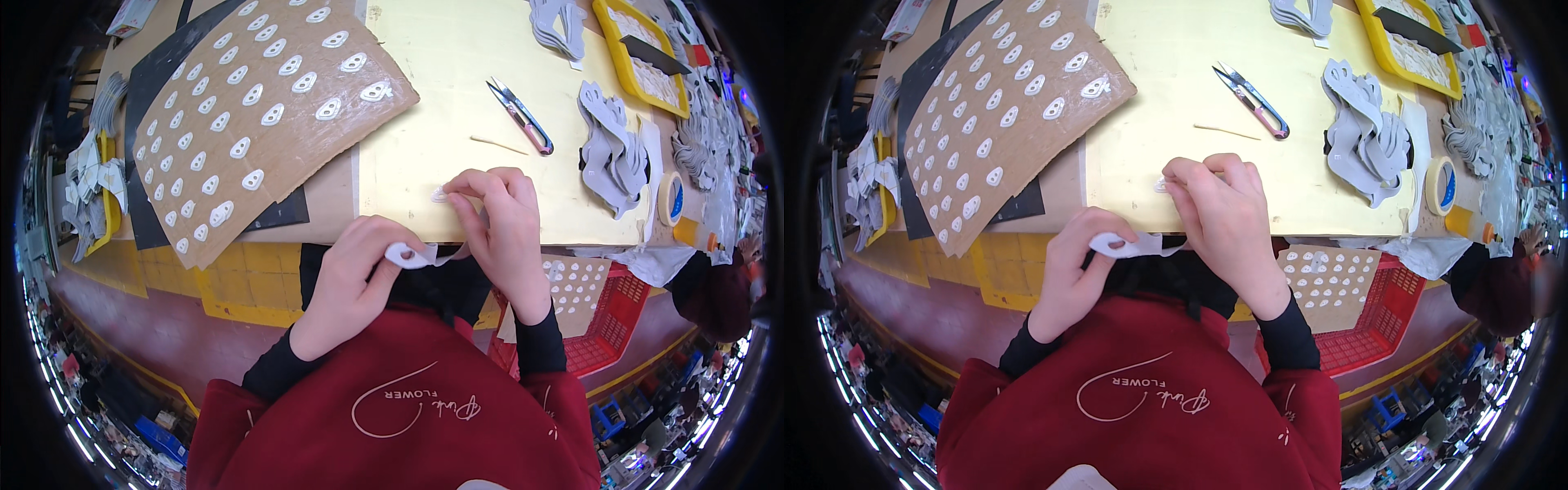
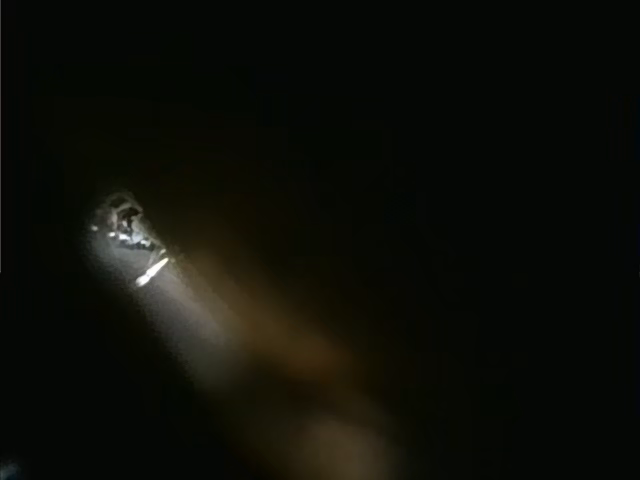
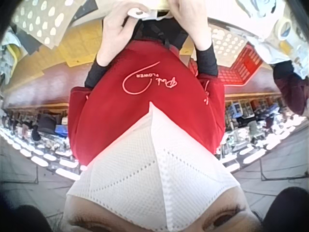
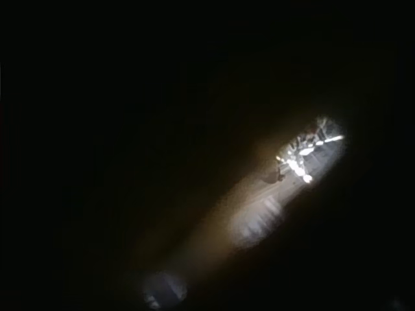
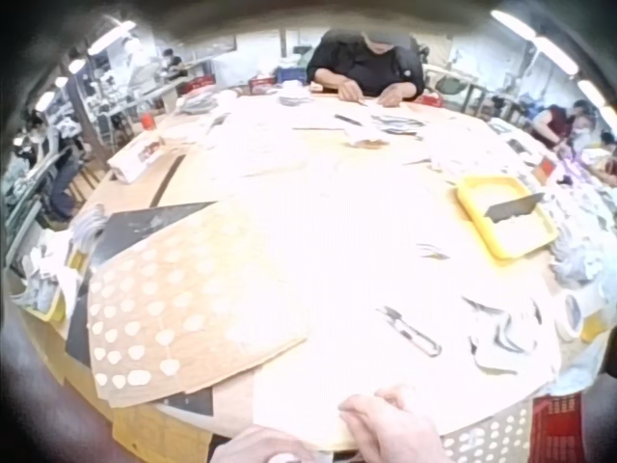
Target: The person repeatedly picks small white circular pieces from a cardboard sheet and presses them onto gray cutout shapes on a yellow work surface. The person handles the pieces one at a time, aligning and attaching them to the cutouts.
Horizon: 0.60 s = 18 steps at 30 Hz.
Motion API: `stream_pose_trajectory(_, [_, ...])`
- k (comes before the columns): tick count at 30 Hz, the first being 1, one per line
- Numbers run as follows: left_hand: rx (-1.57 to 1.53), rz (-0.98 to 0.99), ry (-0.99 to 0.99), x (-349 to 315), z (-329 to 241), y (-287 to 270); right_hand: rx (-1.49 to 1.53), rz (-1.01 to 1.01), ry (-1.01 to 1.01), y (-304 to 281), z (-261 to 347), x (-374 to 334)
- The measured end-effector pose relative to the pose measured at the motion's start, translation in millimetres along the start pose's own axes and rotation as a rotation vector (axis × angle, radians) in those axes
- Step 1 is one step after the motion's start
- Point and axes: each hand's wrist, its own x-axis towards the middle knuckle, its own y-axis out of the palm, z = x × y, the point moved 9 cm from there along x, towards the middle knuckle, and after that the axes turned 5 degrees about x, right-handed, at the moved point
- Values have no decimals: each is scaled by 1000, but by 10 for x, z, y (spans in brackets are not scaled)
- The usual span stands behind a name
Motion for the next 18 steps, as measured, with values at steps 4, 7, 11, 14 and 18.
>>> stream_pose_trajectory(4, [-99, -21, -99, 68, 43, -32, 44, -39, 21, 30, -56, 0])
stream_pose_trajectory(7, [-69, 48, -43, 187, -41, 1, 13, -55, -40, -11, 0, 30])
stream_pose_trajectory(11, [-48, 61, 83, 268, -113, 87, 85, -73, -41, -28, -22, 32])
stream_pose_trajectory(14, [127, 92, 109, 280, -183, 105, 136, -91, 8, -34, -89, 14])
stream_pose_trajectory(18, [176, 74, 129, 276, -174, 119, 154, -117, 34, -39, -144, -8])
